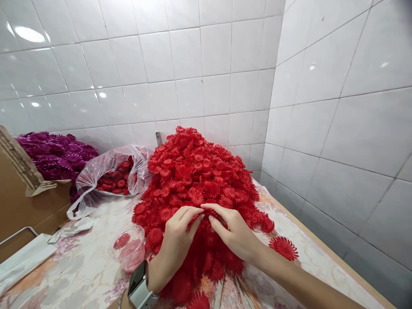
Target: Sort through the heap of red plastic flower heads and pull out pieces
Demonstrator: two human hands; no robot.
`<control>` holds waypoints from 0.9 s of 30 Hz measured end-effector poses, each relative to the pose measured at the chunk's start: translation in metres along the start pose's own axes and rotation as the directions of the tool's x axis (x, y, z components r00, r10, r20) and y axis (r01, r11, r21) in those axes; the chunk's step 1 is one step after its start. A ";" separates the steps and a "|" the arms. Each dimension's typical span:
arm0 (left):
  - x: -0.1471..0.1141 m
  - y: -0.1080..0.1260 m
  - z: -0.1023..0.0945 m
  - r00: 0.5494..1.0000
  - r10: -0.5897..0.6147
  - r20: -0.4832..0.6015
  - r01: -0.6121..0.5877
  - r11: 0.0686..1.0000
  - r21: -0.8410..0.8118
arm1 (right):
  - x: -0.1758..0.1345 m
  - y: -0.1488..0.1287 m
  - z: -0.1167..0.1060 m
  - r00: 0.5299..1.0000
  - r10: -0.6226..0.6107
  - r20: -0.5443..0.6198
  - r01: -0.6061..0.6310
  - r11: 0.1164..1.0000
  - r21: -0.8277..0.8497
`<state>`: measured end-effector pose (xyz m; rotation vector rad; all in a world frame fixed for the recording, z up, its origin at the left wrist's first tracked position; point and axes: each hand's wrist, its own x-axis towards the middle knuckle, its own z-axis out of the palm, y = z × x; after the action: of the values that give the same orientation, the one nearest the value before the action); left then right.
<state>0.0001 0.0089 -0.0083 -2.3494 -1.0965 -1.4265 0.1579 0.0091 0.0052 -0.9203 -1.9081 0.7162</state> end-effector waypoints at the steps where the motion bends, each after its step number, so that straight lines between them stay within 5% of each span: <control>1: 0.000 0.000 0.000 1.000 0.003 0.003 -0.003 1.000 0.005 | 0.000 0.001 0.000 1.000 -0.006 -0.005 0.006 1.000 -0.006; 14: 0.001 0.002 -0.003 0.999 -0.020 0.024 0.019 0.999 0.038 | 0.001 0.000 0.001 0.998 -0.053 0.022 0.054 0.998 -0.031; 27: 0.001 0.015 -0.001 0.995 -0.102 -0.020 0.104 0.991 0.090 | 0.009 0.007 -0.004 0.983 -0.081 -0.166 0.069 0.995 -0.074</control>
<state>0.0099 -0.0017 -0.0041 -2.2458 -1.2675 -1.3946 0.1602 0.0212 0.0059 -0.9165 -1.8158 0.5146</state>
